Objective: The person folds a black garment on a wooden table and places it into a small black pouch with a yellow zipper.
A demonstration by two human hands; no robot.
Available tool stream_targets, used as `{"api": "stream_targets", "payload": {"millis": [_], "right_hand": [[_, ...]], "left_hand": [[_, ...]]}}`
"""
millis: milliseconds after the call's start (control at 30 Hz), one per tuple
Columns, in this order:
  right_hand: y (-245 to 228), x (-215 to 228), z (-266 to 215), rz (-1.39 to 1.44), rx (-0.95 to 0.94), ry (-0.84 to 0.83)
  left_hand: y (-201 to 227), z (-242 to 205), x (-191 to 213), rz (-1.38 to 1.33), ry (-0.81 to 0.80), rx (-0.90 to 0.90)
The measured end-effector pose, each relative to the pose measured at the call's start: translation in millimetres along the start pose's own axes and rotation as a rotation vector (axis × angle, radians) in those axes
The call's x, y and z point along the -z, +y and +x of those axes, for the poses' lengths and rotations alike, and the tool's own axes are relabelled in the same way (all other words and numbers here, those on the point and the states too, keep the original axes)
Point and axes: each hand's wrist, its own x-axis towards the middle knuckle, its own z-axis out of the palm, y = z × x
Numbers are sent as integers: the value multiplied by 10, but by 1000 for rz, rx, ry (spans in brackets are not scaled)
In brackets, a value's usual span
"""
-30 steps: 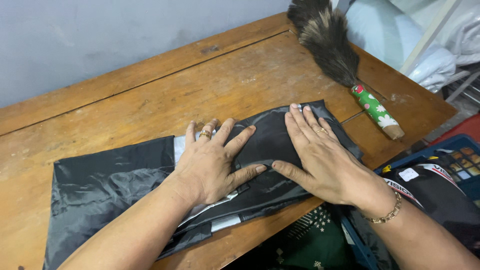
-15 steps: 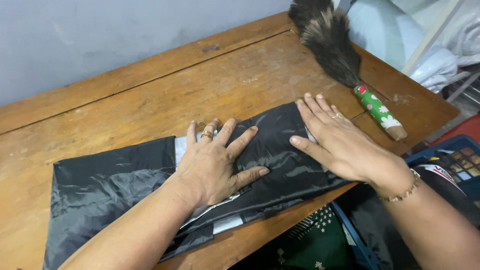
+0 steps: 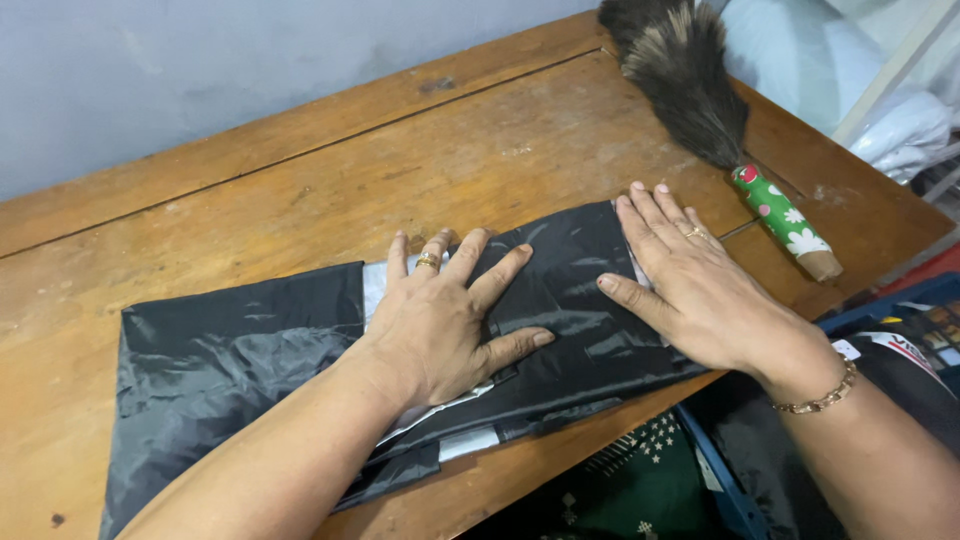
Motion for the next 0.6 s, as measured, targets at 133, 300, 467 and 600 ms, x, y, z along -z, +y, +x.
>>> {"api": "stream_targets", "payload": {"millis": [133, 300, 467, 600], "right_hand": [[-164, 115, -85, -264, -39, 71], [-786, 159, -137, -282, 299, 337], [-780, -219, -155, -384, 368, 274], [-722, -308, -159, -370, 327, 228]], "left_hand": [[-6, -9, -41, 24, 77, -6], [-35, -3, -150, 73, 176, -38], [-57, -32, -150, -23, 252, -47], [-45, -88, -22, -282, 332, -41]]}}
